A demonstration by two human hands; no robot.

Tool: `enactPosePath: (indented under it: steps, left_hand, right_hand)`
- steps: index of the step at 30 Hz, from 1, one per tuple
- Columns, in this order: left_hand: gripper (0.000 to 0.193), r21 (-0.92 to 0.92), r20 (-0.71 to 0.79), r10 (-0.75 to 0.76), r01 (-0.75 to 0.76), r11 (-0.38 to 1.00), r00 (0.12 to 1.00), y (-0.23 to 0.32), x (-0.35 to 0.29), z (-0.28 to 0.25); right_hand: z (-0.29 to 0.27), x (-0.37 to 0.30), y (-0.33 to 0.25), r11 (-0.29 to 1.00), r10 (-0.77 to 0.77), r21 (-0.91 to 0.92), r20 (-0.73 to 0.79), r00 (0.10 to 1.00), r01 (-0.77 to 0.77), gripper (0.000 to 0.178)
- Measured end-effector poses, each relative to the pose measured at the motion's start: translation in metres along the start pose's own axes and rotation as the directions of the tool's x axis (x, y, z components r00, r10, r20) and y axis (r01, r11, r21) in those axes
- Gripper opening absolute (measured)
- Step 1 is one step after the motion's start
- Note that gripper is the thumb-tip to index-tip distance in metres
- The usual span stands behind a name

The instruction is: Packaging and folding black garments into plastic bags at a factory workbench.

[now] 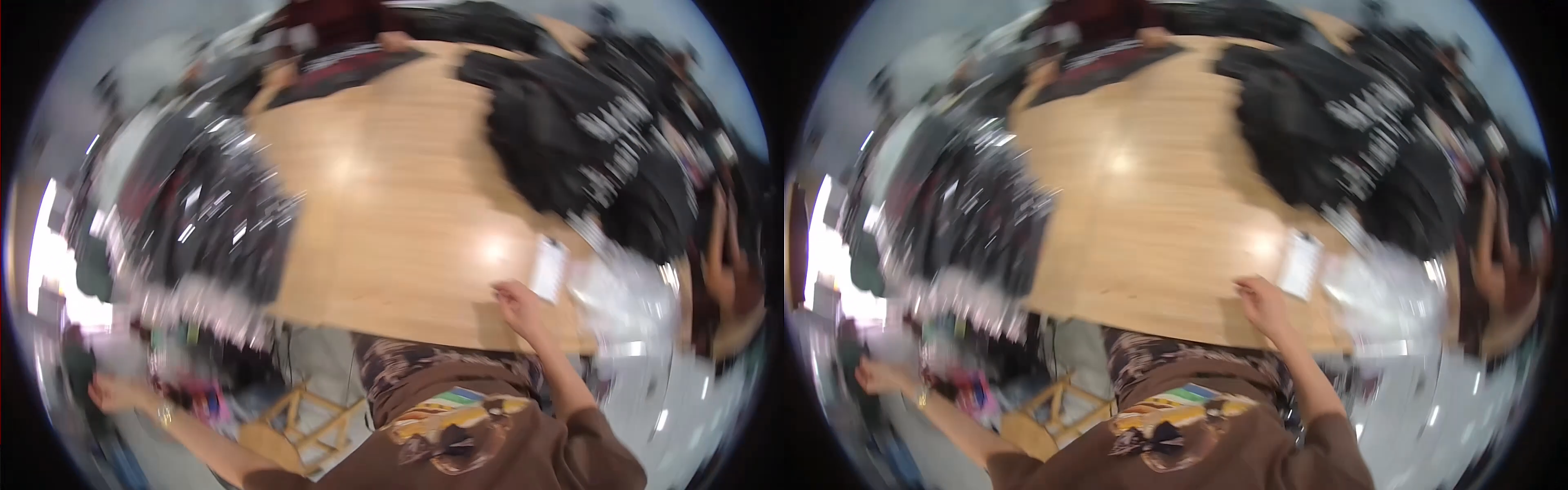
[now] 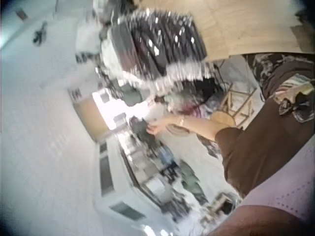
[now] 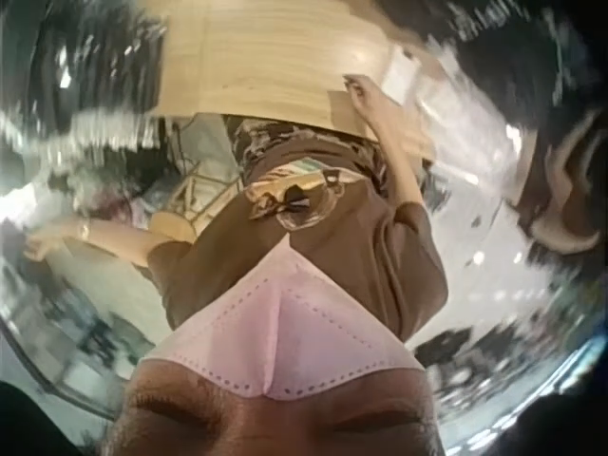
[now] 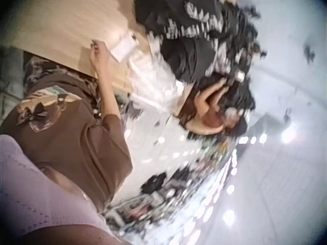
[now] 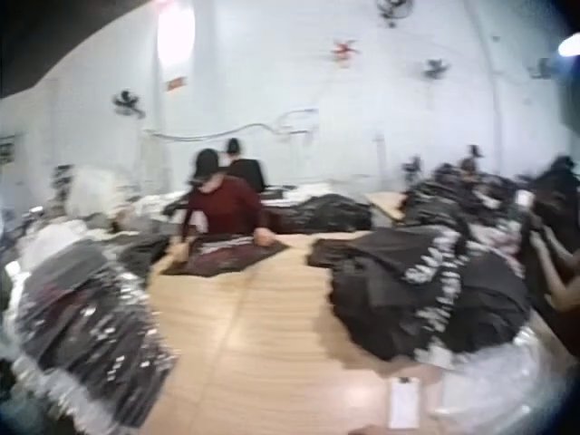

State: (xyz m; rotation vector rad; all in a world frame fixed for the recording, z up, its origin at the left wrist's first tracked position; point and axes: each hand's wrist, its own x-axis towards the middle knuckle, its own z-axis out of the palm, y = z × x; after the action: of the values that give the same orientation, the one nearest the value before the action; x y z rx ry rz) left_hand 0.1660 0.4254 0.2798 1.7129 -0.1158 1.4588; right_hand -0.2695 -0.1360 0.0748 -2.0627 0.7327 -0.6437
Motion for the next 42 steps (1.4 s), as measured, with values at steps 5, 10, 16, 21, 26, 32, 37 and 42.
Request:
enactPosePath:
  steps: [5,10,16,21,26,32,37,42]
  left_hand:
    - [0.035,-0.524,0.109,0.152,-0.074,0.848,0.982,0.173,-0.09,0.16]
    - [0.028,-0.712,0.611,0.367,0.285,0.641,0.702,0.367,-0.303,0.212]
    - [0.02,-0.792,0.354,0.928,0.564,0.233,0.114,0.514,-0.487,0.118]
    - [0.018,-0.595,-0.144,0.989,0.801,-0.069,-0.022,0.564,-0.552,0.004]
    - [0.016,-0.523,-0.248,0.961,0.852,-0.027,-0.121,0.566,-0.573,-0.034]
    - [0.015,-0.636,0.088,0.981,0.748,0.189,-0.172,0.547,-0.542,0.042]
    - [0.01,-0.772,0.47,0.878,0.525,0.358,0.093,0.557,-0.514,0.147]
    - [0.012,-0.559,0.817,0.435,0.707,0.434,0.379,0.556,-0.486,0.29]
  right_hand:
    - [-0.029,-0.031,0.002,0.998,0.066,-0.008,-0.237,0.969,-0.07,0.014]
    - [-0.078,-0.085,0.027,0.966,0.162,-0.07,-0.586,0.794,-0.25,0.013]
    - [-0.139,-0.143,0.072,0.884,0.18,0.086,-0.97,0.165,-0.459,0.01]
    - [-0.208,-0.235,0.178,0.819,0.146,0.293,-0.938,-0.315,-0.493,0.01]
    - [-0.258,-0.296,0.256,0.551,0.442,0.445,-0.873,-0.205,-0.706,0.022]
    - [-0.296,-0.233,0.211,0.318,0.374,-0.078,-0.905,0.201,-0.945,0.035]
    - [-0.365,-0.225,0.151,-0.007,0.503,-0.173,-0.852,0.146,-0.985,0.039]
    - [-0.363,-0.067,0.09,0.826,0.24,-0.054,-0.867,0.436,-0.561,0.02]
